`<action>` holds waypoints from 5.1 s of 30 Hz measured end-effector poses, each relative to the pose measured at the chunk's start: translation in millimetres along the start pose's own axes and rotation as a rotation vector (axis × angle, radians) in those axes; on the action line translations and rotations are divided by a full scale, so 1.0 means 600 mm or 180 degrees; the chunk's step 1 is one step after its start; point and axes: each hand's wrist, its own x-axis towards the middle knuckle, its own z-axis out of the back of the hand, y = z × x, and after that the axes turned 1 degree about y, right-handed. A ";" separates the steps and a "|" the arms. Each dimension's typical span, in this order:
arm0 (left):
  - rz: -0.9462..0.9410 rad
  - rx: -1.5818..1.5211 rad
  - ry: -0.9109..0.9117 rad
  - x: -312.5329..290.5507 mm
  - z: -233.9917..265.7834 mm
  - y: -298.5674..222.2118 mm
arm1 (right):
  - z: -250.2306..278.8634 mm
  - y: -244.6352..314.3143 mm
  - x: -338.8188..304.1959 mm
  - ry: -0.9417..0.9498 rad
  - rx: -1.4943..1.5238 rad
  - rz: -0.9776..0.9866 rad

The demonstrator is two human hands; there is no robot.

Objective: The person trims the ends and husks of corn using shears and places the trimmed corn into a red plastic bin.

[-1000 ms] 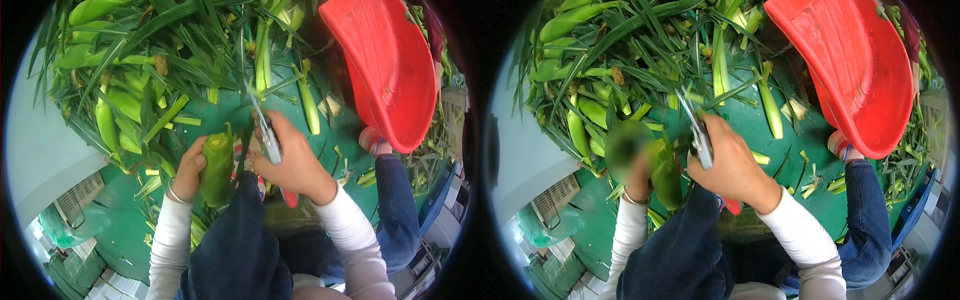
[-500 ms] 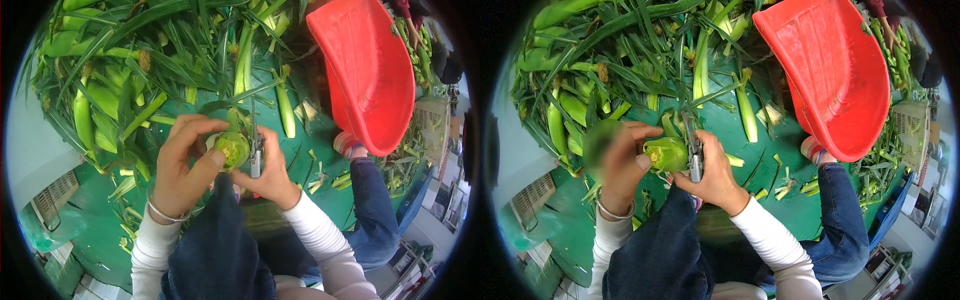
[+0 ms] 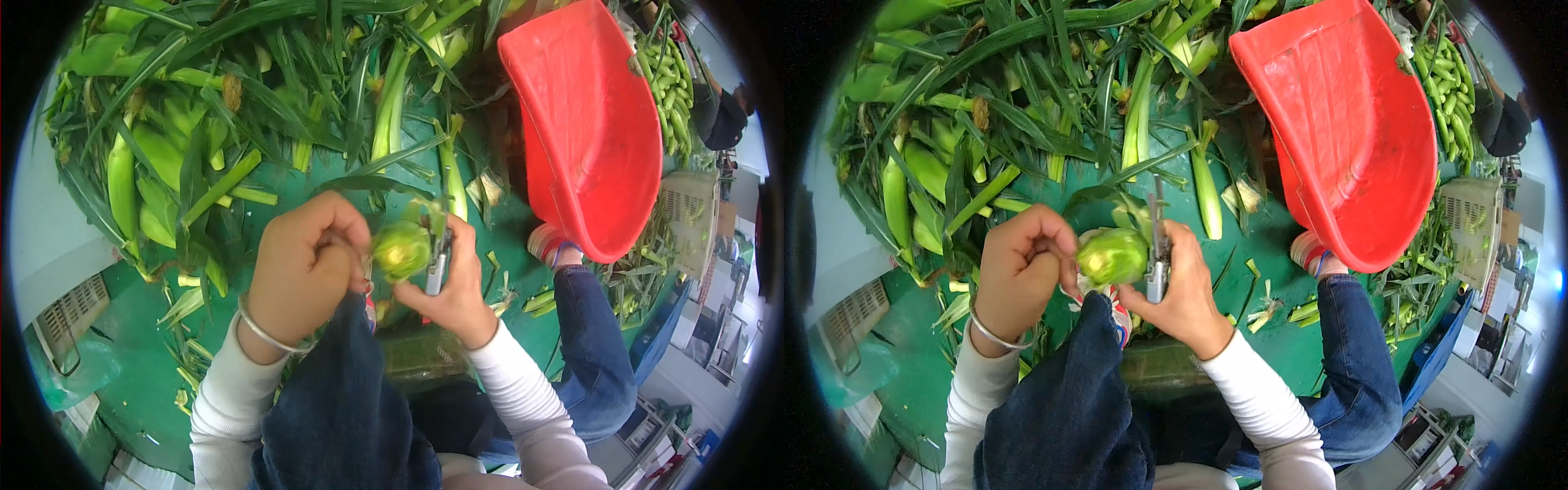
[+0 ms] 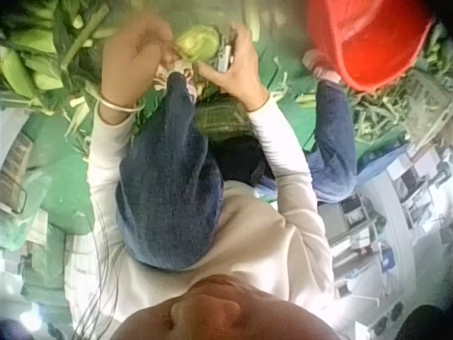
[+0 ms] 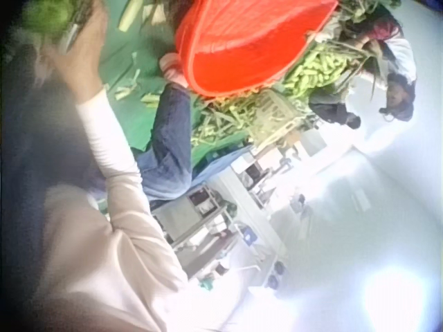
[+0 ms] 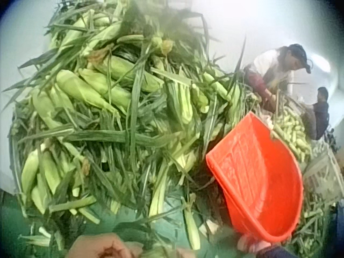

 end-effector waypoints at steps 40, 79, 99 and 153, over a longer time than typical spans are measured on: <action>0.0551 -0.0732 0.0224 -0.023 -0.018 -0.001 | 0.019 -0.002 -0.010 0.0173 -0.0290 0.0263; -0.1286 -0.0414 -0.2411 -0.008 0.305 0.188 | 0.199 0.065 -0.017 0.1027 0.0287 -0.0675; -0.0328 0.0857 -0.0996 -0.038 0.286 0.014 | 0.330 0.000 0.196 0.0134 -0.2606 0.0937; -0.0024 -0.0546 -0.0737 -0.090 0.080 0.122 | 0.112 0.074 0.035 0.1774 0.0050 0.0132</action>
